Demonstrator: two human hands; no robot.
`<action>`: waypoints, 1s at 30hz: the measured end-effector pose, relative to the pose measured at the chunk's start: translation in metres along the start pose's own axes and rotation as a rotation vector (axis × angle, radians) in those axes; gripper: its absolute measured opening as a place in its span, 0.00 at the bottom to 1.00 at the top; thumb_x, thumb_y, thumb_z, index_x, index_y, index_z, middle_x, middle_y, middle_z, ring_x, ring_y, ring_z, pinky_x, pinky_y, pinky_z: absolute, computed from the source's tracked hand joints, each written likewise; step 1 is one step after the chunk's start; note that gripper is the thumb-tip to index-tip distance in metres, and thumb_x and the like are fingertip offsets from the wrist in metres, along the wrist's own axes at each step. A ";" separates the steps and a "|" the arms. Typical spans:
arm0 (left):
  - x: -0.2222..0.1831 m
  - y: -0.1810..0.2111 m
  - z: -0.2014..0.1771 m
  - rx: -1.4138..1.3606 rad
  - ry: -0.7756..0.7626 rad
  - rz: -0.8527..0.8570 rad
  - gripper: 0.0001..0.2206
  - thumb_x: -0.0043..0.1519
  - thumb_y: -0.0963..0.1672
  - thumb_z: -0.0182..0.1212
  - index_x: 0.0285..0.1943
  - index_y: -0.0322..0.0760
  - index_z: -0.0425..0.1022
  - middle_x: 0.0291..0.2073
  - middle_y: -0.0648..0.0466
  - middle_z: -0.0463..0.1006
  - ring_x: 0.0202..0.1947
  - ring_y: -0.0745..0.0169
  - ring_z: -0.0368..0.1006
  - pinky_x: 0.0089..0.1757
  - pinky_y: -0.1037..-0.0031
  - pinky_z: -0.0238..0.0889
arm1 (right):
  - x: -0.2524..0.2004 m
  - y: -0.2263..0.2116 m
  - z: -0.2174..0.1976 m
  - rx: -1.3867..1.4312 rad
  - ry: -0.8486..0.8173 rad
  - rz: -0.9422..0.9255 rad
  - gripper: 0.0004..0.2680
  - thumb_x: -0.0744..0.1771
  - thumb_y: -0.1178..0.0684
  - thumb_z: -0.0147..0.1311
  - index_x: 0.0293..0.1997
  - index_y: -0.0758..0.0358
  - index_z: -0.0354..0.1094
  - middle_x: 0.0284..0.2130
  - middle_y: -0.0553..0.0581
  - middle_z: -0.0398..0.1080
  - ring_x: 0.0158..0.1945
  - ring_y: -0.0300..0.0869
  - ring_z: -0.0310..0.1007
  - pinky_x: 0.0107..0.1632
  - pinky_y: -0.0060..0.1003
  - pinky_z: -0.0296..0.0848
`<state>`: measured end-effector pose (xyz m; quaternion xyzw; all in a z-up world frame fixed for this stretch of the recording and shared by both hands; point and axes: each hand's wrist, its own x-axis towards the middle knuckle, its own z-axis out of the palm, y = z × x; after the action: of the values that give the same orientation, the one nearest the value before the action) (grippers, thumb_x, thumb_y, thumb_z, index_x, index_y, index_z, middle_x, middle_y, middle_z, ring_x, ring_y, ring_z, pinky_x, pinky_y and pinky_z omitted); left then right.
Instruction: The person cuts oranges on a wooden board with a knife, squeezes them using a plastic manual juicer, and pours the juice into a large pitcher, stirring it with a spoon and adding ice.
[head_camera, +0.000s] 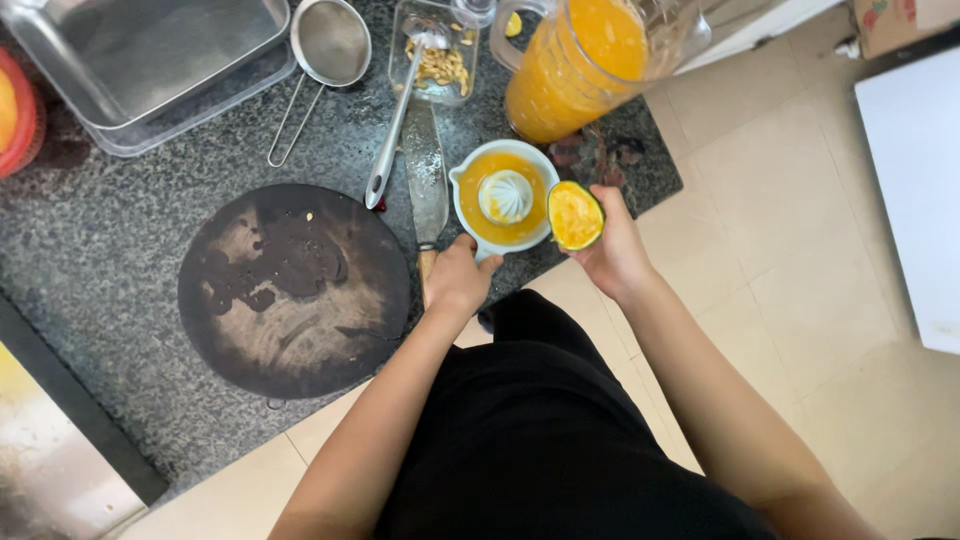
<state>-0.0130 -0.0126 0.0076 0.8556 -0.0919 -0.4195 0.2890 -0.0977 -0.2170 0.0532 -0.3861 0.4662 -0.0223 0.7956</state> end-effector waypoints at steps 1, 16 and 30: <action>-0.004 -0.002 0.003 0.010 0.021 0.022 0.23 0.60 0.53 0.64 0.59 0.38 0.73 0.49 0.44 0.81 0.53 0.45 0.76 0.51 0.58 0.67 | -0.007 0.002 -0.005 0.000 0.017 -0.005 0.13 0.69 0.40 0.43 0.50 0.54 0.66 0.43 0.50 0.74 0.45 0.40 0.73 0.46 0.40 0.71; -0.028 -0.060 -0.016 -0.231 0.144 0.484 0.24 0.65 0.41 0.56 0.70 0.31 0.58 0.55 0.42 0.77 0.55 0.41 0.75 0.54 0.60 0.66 | -0.066 0.222 -0.079 0.261 0.496 0.197 0.13 0.69 0.39 0.45 0.45 0.56 0.67 0.36 0.56 0.70 0.35 0.44 0.71 0.32 0.38 0.69; -0.048 -0.074 -0.007 -0.197 0.088 0.497 0.22 0.64 0.40 0.58 0.67 0.29 0.62 0.54 0.42 0.78 0.45 0.51 0.78 0.48 0.65 0.70 | -0.009 0.339 -0.070 -0.271 0.476 0.457 0.20 0.69 0.44 0.47 0.66 0.63 0.61 0.58 0.64 0.66 0.47 0.56 0.76 0.41 0.46 0.78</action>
<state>-0.0444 0.0694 0.0004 0.7920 -0.2453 -0.3047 0.4687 -0.2660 -0.0172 -0.1743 -0.3579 0.7115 0.1291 0.5908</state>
